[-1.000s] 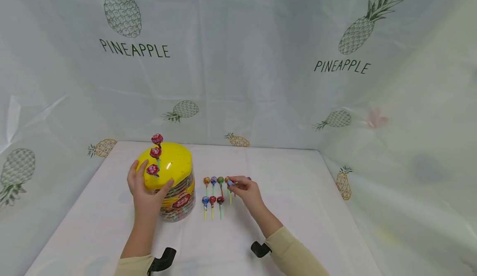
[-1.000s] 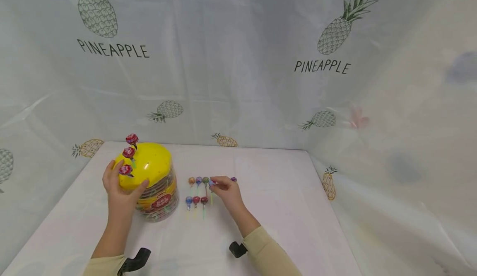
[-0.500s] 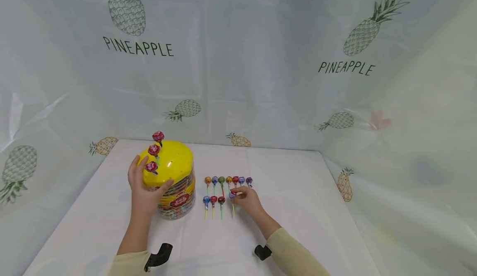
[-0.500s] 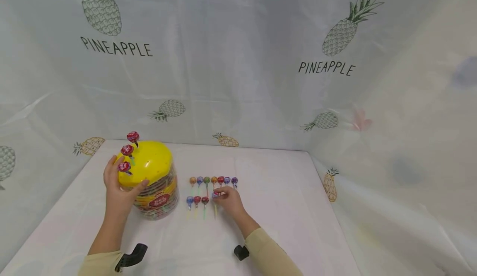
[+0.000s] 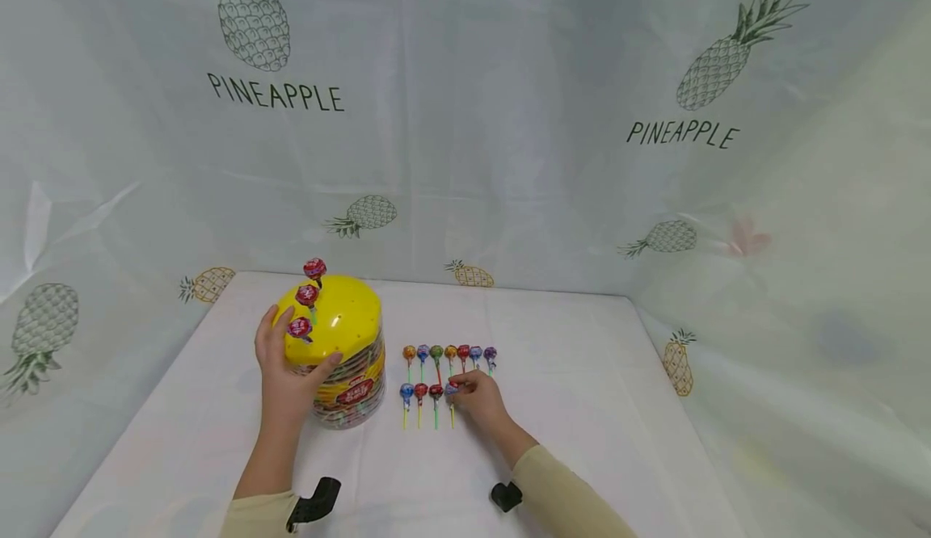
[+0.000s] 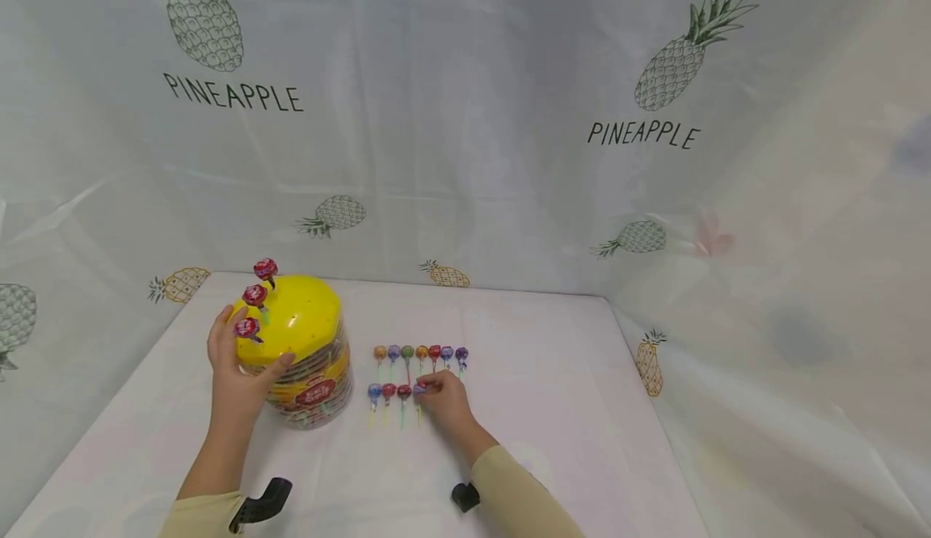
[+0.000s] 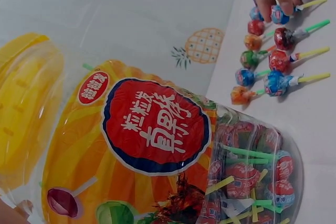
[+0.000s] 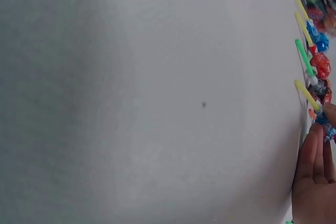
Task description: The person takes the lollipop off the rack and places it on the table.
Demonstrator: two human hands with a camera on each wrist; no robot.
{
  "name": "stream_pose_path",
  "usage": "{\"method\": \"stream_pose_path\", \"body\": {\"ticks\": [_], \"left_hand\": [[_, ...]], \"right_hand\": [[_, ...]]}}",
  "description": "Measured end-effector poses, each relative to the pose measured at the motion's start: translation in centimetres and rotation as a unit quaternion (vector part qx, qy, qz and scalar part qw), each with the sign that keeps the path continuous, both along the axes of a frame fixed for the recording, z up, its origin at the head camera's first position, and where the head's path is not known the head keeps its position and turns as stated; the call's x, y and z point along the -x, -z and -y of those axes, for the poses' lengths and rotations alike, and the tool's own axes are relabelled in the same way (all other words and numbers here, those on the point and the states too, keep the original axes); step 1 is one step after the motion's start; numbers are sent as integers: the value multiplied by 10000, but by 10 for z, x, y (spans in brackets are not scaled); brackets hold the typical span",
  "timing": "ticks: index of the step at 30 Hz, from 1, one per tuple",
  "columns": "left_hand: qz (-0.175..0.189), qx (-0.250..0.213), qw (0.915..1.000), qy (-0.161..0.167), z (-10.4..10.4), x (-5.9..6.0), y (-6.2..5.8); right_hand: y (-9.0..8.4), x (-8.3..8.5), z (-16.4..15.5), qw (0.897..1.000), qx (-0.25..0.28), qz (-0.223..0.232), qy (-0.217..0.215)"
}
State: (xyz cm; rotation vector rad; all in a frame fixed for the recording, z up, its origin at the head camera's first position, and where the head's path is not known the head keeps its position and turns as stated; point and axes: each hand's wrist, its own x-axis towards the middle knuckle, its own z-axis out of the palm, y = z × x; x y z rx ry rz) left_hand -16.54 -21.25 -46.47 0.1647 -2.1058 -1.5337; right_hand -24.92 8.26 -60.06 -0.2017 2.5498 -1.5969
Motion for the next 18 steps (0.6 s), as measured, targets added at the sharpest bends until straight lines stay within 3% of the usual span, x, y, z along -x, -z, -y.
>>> {"method": "stream_pose_path", "body": {"ticks": [9,18], "left_hand": [[38,55,10000,-42,-1,0,0],[8,97,9999,-56,-1,-1,0]], "right_hand": [[0,-3,4,9992,-386,-89,60],[2,-3,5,9990,-403,-187,6]]}}
